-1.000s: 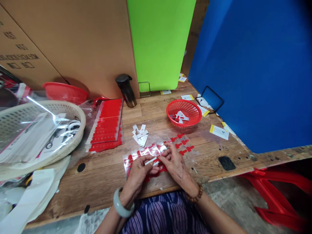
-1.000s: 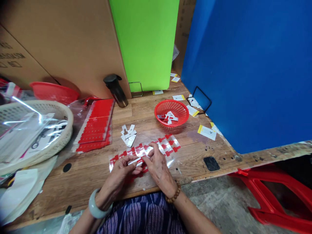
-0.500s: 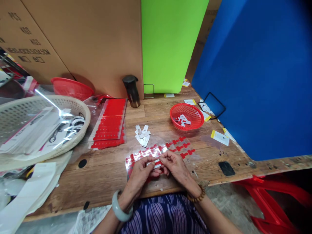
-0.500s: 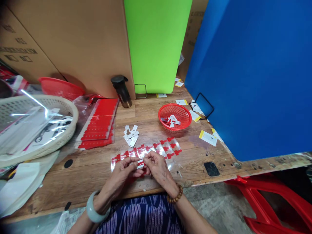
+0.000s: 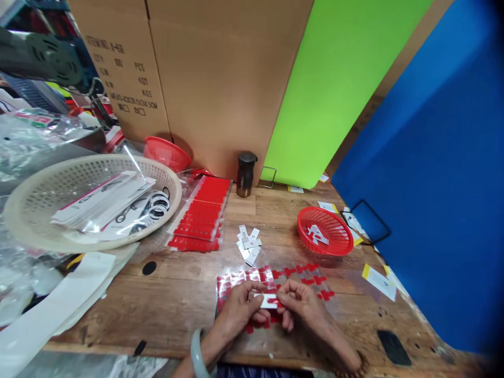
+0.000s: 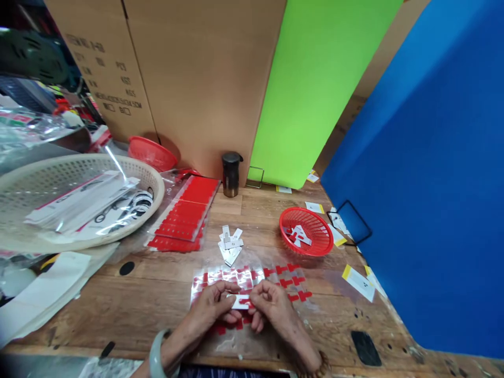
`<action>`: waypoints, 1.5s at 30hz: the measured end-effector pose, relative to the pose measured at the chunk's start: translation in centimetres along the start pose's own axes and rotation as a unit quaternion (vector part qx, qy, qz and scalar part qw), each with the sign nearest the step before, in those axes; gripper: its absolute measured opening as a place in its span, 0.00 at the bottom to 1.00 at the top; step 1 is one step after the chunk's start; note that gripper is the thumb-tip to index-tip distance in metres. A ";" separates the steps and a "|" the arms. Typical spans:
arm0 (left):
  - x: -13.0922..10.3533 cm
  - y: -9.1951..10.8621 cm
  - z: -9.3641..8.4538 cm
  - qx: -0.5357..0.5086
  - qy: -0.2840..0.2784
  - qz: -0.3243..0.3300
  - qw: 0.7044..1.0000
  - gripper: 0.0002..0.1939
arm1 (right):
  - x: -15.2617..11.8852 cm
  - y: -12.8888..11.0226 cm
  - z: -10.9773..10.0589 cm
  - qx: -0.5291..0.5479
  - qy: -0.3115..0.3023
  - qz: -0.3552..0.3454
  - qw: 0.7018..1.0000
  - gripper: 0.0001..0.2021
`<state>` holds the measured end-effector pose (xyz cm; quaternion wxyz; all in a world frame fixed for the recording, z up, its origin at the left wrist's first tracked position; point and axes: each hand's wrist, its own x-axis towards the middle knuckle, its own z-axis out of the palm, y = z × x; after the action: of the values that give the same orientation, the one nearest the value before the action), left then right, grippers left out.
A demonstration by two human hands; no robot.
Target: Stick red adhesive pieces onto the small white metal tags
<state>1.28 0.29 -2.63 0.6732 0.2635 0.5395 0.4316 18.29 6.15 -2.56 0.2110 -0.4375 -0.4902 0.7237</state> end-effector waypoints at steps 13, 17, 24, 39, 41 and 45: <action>1.4 -3.1 -1.3 -0.086 0.014 -0.003 0.996 0.24 | 5.4 -3.7 -0.5 -0.044 0.145 -0.135 0.979 0.13; 1.1 -2.9 -1.2 -0.082 0.011 0.027 0.996 0.22 | 8.7 -4.2 1.2 -0.407 0.120 -0.273 0.863 0.08; 1.0 -3.1 -1.1 -0.046 0.018 0.041 0.998 0.20 | 11.1 -3.9 0.8 -0.609 0.047 -0.291 0.736 0.13; 0.2 0.3 -0.6 -0.102 0.123 0.070 0.985 0.25 | 4.4 -4.1 -0.5 -0.465 0.018 -0.297 0.834 0.12; 0.2 0.7 -0.4 -0.079 0.096 0.067 0.990 0.23 | 2.6 -3.5 -0.1 -0.419 -0.005 -0.271 0.867 0.11; 0.3 0.3 0.1 -0.024 0.032 0.027 0.999 0.17 | 0.6 -1.8 0.5 -0.327 -0.026 -0.229 0.917 0.10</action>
<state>1.26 0.68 -2.51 0.6500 0.2481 0.5427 0.4706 17.33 7.10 -1.16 0.2034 -0.3385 -0.7915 0.4665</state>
